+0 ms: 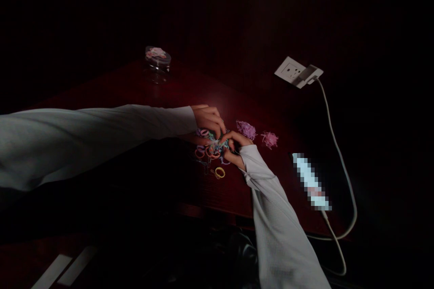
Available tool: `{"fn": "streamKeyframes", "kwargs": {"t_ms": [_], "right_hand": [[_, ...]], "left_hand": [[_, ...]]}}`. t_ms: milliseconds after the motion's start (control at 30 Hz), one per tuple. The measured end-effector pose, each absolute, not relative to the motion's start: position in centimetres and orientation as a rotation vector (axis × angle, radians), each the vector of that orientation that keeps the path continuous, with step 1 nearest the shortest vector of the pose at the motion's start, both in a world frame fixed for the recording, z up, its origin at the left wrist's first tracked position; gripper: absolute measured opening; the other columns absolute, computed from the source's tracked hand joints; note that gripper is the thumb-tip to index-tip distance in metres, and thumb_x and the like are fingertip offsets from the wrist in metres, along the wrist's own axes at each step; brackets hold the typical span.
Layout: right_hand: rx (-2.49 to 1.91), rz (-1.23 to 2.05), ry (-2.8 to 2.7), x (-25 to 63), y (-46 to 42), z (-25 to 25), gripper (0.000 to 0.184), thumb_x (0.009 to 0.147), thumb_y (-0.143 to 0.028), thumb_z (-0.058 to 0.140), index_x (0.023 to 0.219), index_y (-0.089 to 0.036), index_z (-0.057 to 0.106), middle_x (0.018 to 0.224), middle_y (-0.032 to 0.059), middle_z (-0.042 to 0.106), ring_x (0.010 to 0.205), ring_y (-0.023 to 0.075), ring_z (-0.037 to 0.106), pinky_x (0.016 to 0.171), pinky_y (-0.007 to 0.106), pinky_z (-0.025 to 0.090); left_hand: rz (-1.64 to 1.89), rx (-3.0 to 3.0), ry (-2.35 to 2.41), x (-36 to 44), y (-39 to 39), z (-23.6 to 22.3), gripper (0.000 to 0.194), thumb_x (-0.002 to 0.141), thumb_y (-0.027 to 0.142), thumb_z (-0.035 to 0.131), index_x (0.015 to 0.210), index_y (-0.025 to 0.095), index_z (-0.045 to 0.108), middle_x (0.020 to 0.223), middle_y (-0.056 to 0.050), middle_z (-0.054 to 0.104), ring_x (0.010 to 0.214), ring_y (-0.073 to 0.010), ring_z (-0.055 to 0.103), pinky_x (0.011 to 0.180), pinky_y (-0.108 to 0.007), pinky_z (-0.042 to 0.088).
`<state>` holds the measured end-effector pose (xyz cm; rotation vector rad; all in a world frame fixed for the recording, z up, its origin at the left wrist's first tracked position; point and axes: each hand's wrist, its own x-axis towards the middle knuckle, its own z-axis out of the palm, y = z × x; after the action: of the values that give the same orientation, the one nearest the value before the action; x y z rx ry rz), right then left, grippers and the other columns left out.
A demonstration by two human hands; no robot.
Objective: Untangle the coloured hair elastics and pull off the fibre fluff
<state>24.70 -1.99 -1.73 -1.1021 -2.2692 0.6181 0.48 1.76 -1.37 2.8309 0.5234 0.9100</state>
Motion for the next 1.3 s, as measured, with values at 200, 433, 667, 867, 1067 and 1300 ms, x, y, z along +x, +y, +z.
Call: {"fn": "streamKeyframes", "kwargs": {"t_ms": [200,433,667,867,1067,1300], "right_hand": [[-1.098,0.679,-2.214,24.6,-1.9,-1.9,0.011,0.081,-0.023,0.063,0.090,-0.023,0.068,0.063,-0.0070,0.045,0.060,0.0109,0.042,0.065,0.024,0.036],[-1.033,0.693,-2.142,24.5,-1.6,-2.1,0.011,0.085,-0.027,0.064,0.090,-0.022,0.073,0.068,-0.0037,0.054,0.064,0.0118,0.047,0.067,0.025,0.042],[-1.023,0.757,-2.017,24.5,-1.4,-1.9,0.020,0.090,-0.039,0.069,0.095,-0.022,0.078,0.084,0.0018,0.070,0.072,0.0136,0.058,0.075,0.029,0.050],[-1.074,0.840,-1.937,24.5,-1.3,-2.1,0.029,0.090,-0.049,0.070,0.099,-0.023,0.080,0.089,0.0038,0.074,0.079,0.0163,0.062,0.080,0.033,0.053],[-1.020,0.778,-1.983,24.5,-1.0,-2.0,0.028,0.090,-0.047,0.071,0.101,-0.024,0.082,0.092,0.0053,0.075,0.081,0.0177,0.063,0.082,0.035,0.053],[-0.993,0.733,-1.983,24.7,-0.8,-1.9,0.023,0.091,-0.044,0.071,0.100,-0.026,0.082,0.086,0.0034,0.073,0.076,0.0158,0.061,0.076,0.031,0.050]], "left_hand": [[0.935,2.855,0.498,0.5,1.9,-1.5,0.024,0.091,0.048,0.060,0.093,0.027,0.072,0.117,0.000,0.078,0.103,-0.0214,0.060,0.091,-0.035,0.037],[0.955,2.888,0.506,0.5,2.1,-1.5,0.025,0.093,0.046,0.057,0.096,0.026,0.072,0.113,-0.001,0.078,0.101,-0.0219,0.060,0.088,-0.036,0.037],[0.980,2.881,0.516,0.6,1.8,-1.2,0.023,0.092,0.046,0.058,0.092,0.026,0.070,0.105,-0.001,0.077,0.098,-0.0214,0.061,0.086,-0.035,0.037],[0.935,2.821,0.679,0.5,1.9,-1.2,0.028,0.092,0.051,0.058,0.094,0.025,0.069,0.105,-0.002,0.076,0.101,-0.0218,0.059,0.090,-0.035,0.037],[0.914,2.658,0.747,1.2,2.0,-1.4,0.034,0.092,0.055,0.060,0.094,0.023,0.073,0.098,-0.002,0.075,0.096,-0.0191,0.058,0.089,-0.032,0.038],[0.966,2.393,0.688,1.8,2.5,-2.1,0.033,0.093,0.047,0.065,0.081,0.020,0.080,0.079,-0.004,0.075,0.077,-0.0156,0.056,0.071,-0.026,0.042]]}}
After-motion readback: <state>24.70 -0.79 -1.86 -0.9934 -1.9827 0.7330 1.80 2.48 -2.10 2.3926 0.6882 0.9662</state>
